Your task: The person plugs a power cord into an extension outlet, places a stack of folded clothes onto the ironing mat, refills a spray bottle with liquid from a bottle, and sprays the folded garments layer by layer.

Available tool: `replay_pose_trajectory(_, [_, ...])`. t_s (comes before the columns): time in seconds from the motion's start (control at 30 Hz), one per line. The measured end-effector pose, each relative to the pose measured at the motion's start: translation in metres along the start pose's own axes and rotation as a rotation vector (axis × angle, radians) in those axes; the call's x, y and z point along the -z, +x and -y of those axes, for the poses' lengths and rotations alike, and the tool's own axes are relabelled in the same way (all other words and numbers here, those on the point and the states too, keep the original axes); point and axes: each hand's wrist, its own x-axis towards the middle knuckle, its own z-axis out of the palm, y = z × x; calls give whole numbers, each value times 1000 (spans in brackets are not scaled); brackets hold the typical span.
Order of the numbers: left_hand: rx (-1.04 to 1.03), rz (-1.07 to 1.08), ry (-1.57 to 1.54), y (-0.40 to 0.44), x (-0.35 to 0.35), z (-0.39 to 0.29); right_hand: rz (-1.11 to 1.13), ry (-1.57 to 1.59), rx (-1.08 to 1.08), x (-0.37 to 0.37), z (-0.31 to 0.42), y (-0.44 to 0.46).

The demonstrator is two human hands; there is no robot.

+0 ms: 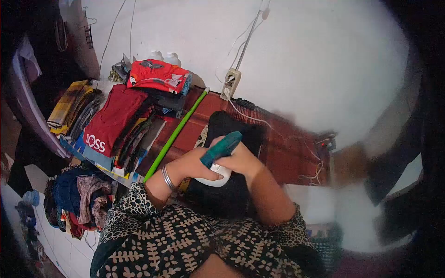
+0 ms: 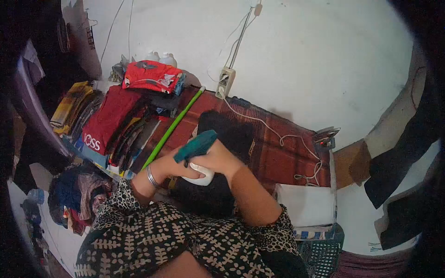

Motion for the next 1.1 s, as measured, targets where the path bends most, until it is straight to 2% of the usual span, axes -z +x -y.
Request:
replay_pose_trajectory(0.03, [108,109,-20,-1,3,-1,1,-2,0,5,-4,2])
replay_pose_trajectory(0.1, [96,156,63,1,10,-13,208,176,88,14,-19,7])
replay_pose_trajectory(0.17, [83,174,20,0,13,-31,201,198,83,12,-6,5])
replay_pose_trajectory(0.2, [-107,82,13,2,6,-24,234,305,123,10,2,4])
replay_pose_trajectory(0.27, [-163,141,32,4,6,-34,322,499,228,2,22,4])
replay_pose_trajectory(0.37, [-211,249,-4,-1,4,-51,266,546,132,-5,27,-12])
replay_pose_trajectory(0.43, [-110,404,-154,-5,3,-59,263,605,137,-17,23,-23])
replay_pose_trajectory(0.5, [-68,473,-231,-7,-5,-44,-202,583,-134,-33,18,-42])
replay_pose_trajectory(0.53, [-1,500,-255,-10,-10,-36,-473,362,-271,-51,54,-46])
replay_pose_trajectory(0.57, [66,529,-278,-11,-11,-31,-475,360,-269,-58,55,-49])
replay_pose_trajectory(0.63, [88,575,-182,-11,-14,-37,-579,5,-230,-66,54,-56])
replay_pose_trajectory(0.7, [-87,350,-216,-12,-24,-42,-516,-109,-197,-60,46,-62])
replay_pose_trajectory(0.77, [-24,389,-229,-13,-26,-51,-437,-338,-35,-55,43,-66])
replay_pose_trajectory(0.8, [-3,324,-191,-13,-28,-57,-544,-164,-202,-54,43,-63])
replay_pose_trajectory(0.83, [19,257,-152,-12,-29,-65,-546,-162,-207,-49,50,-61])
replay_pose_trajectory(0.87, [211,378,-145,-7,-26,-77,-503,-160,-216,-41,61,-59])
replay_pose_trajectory(0.9, [211,376,-142,-7,-26,-73,-460,-159,-219,-35,67,-61])
replay_pose_trajectory(0.93, [46,407,-283,-6,-27,-60,-435,-247,-84,-29,59,-64])
replay_pose_trajectory(0.97, [-120,436,-423,-4,-28,-44,-434,-245,-80,-27,61,-66])
replay_pose_trajectory(1.0, [-18,611,-662,-5,-24,-17,-454,-240,-94,-26,68,-67])
replay_pose_trajectory(1.03, [-17,613,-657,-3,-29,-9,-476,-233,-109,-25,75,-66])
replay_pose_trajectory(1.1, [355,600,-1244,-4,-44,0,-534,-195,-129,-18,84,-66])
